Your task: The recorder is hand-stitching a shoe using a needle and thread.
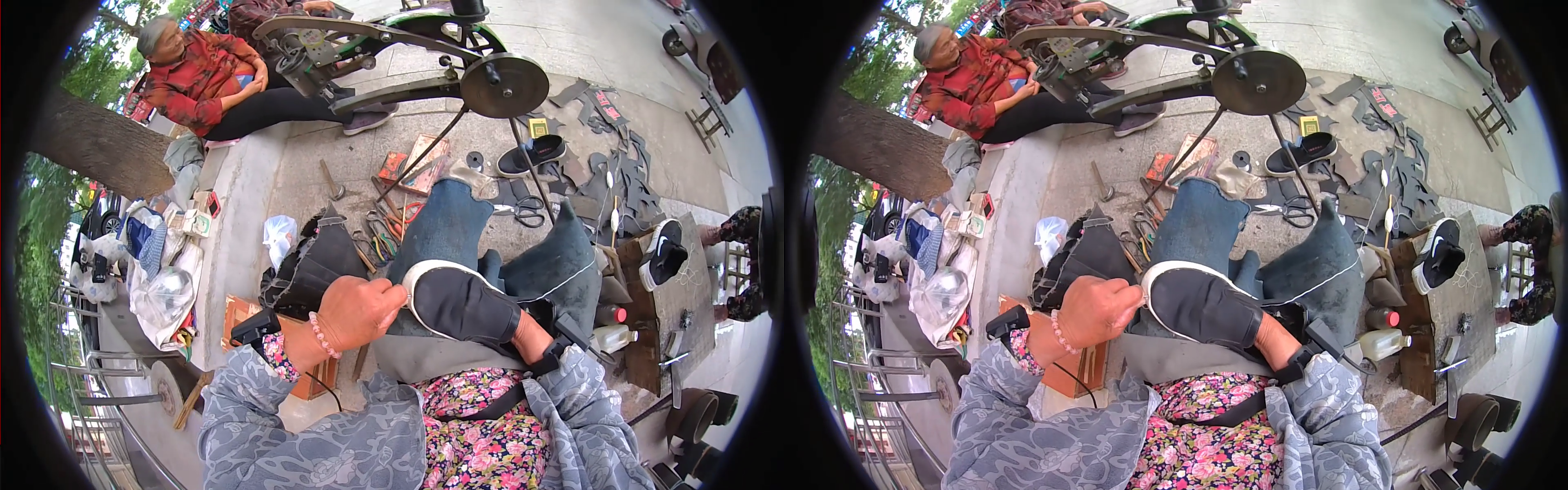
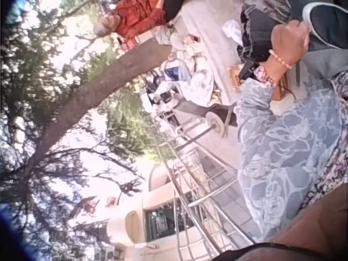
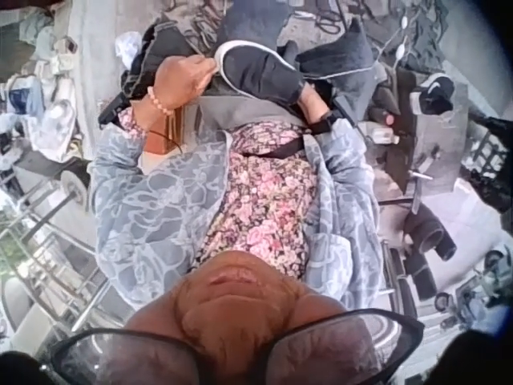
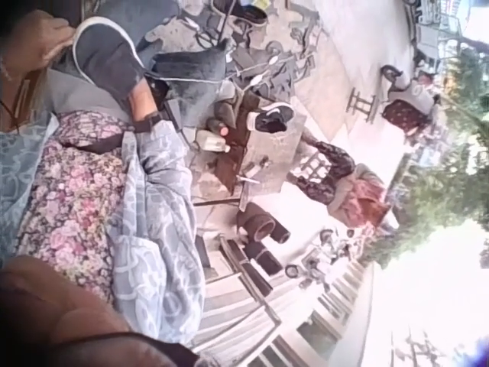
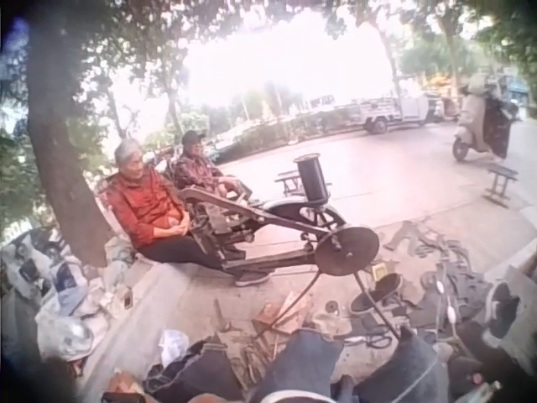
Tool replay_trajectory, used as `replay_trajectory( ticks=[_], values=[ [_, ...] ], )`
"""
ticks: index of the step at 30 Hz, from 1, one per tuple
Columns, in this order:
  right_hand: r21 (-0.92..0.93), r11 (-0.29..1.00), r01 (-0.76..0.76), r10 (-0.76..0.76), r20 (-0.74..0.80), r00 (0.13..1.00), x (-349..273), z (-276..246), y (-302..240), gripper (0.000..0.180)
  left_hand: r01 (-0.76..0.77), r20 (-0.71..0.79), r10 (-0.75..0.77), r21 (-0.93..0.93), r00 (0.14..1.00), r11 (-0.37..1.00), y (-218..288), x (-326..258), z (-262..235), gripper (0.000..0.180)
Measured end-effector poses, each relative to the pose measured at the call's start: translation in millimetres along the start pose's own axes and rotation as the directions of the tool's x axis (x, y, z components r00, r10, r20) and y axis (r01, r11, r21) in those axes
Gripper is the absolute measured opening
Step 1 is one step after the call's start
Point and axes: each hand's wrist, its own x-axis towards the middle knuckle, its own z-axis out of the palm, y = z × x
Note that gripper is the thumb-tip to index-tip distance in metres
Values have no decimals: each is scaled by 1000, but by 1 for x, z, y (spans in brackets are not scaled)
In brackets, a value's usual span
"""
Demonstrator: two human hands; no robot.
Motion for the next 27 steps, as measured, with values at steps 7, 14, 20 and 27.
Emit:
replay_trajectory(
  ticks=[7, 14, 20, 27],
  values=[
    [-43, 998, 42, -41, 39, 998, 0, 11, 0, 108, 82, -106, -81, 10, 991, 997, 10, -10, 10, 12],
    [-188, 971, 146, -147, 6, 989, -14, 40, 12, 75, 87, -117, -89, -19, 989, 996, 6, -14, 13, 9],
    [-969, 156, 193, -336, 132, 933, -21, 51, 23, 54, -12, -123, 14, 21, 992, 1000, 2, 8, 10, 8],
    [-881, -473, 22, -377, 225, 898, -27, 36, 29, 41, 187, 179, -147, -233, 973, 954, 0, 19, 23, 8]
  ],
)
